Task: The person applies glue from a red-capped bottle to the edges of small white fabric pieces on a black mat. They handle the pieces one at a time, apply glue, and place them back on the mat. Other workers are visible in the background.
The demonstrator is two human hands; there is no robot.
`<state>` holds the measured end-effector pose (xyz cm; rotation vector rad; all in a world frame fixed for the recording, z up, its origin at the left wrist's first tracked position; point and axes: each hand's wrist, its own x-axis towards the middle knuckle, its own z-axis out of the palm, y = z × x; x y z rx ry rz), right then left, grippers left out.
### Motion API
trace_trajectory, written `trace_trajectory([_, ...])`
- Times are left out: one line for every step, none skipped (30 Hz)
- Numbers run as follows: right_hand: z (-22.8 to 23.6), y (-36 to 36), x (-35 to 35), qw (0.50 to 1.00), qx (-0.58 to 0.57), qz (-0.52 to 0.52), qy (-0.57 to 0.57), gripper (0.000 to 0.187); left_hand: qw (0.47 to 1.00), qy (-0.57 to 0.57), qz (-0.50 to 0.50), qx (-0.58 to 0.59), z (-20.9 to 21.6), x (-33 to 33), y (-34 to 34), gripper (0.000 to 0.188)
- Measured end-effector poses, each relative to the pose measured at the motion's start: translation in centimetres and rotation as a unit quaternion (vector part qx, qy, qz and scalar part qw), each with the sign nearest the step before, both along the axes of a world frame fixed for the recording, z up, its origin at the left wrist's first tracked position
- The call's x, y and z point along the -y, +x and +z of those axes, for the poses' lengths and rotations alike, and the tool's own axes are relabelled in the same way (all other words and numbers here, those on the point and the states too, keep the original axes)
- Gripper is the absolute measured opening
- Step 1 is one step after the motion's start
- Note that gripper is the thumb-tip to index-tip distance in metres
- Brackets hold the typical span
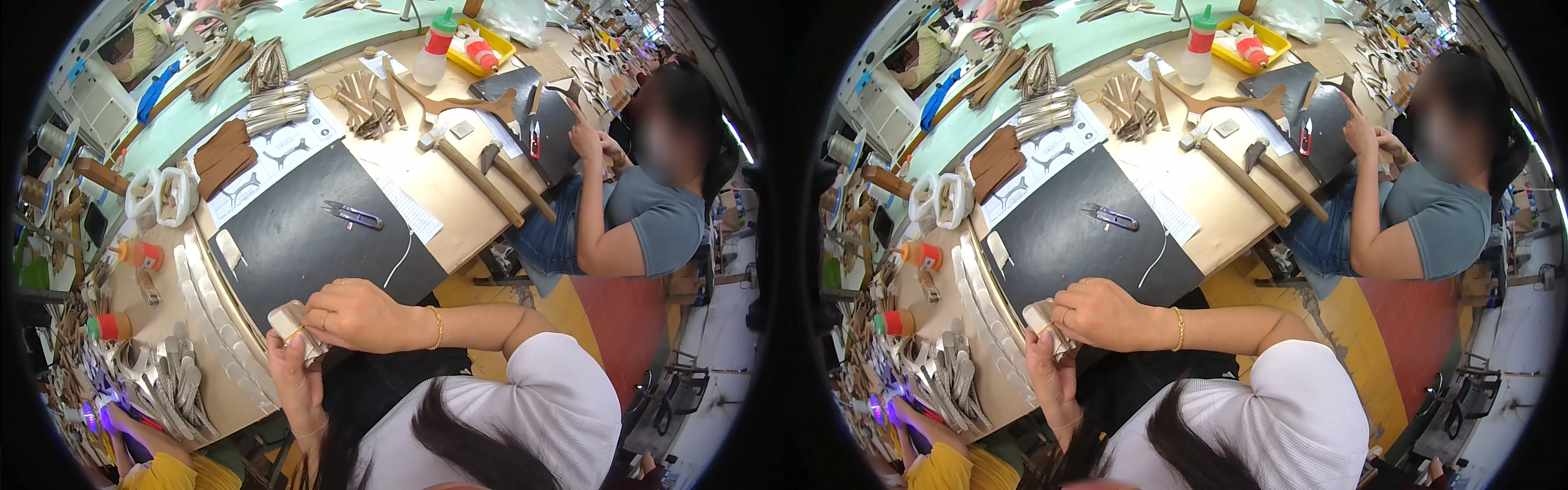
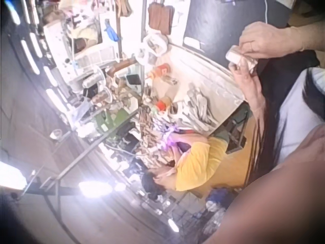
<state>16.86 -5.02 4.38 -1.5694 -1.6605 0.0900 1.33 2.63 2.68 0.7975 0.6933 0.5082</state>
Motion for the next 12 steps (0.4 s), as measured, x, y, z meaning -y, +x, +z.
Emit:
trace_trajectory([0.1,0.1,0.0,0.997,-0.073,0.015,-0.011,0.01,1.0,0.003,0.0,0.005,0.2,-0.2,-0.1,0.053])
trace_trajectory([0.3,0.3,-0.1,0.989,-0.146,0.03,-0.021,0.009,1.0,0.005,0.001,0.01,0.3,-0.4,-0.2,0.053])
trace_trajectory([0.4,0.5,-0.1,0.974,-0.219,0.045,-0.032,0.008,1.0,0.002,-0.002,0.017,0.5,-0.7,-0.3,0.054])
trace_trajectory([0.6,0.7,-0.2,0.963,-0.257,0.069,-0.044,0.008,1.0,-0.002,-0.004,0.024,0.7,-1.0,-0.4,0.054])
trace_trajectory([0.7,1.0,-0.1,0.949,-0.295,0.092,-0.057,0.008,0.999,-0.005,-0.004,0.032,0.9,-1.2,-0.5,0.054])
trace_trajectory([0.8,1.3,0.0,0.936,-0.326,0.115,-0.065,0.008,0.999,0.023,-0.029,0.02,1.0,-1.4,-0.7,0.06])
trace_trajectory([0.8,1.5,0.0,0.883,-0.432,0.153,-0.106,0.008,0.998,0.006,-0.061,0.022,1.1,-1.6,-1.0,0.062])
trace_trajectory([0.8,1.8,0.1,0.819,-0.524,0.188,-0.141,0.008,0.995,-0.01,-0.092,0.025,1.1,-1.9,-1.3,0.065])
trace_trajectory([0.8,2.0,0.2,0.744,-0.607,0.218,-0.178,0.009,0.993,-0.024,-0.117,0.024,1.0,-2.2,-1.7,0.067])
trace_trajectory([0.8,2.5,0.6,0.712,-0.637,0.232,-0.182,0.01,0.984,-0.022,-0.175,0.027,0.9,-2.5,-2.2,0.069])
trace_trajectory([0.9,3.3,1.0,0.679,-0.665,0.244,-0.192,0.011,0.973,-0.017,-0.227,0.028,0.7,-3.0,-2.6,0.071])
trace_trajectory([0.9,4.7,1.3,0.675,-0.671,0.242,-0.187,0.02,0.96,-0.013,-0.277,0.029,0.5,-3.5,-3.2,0.073])
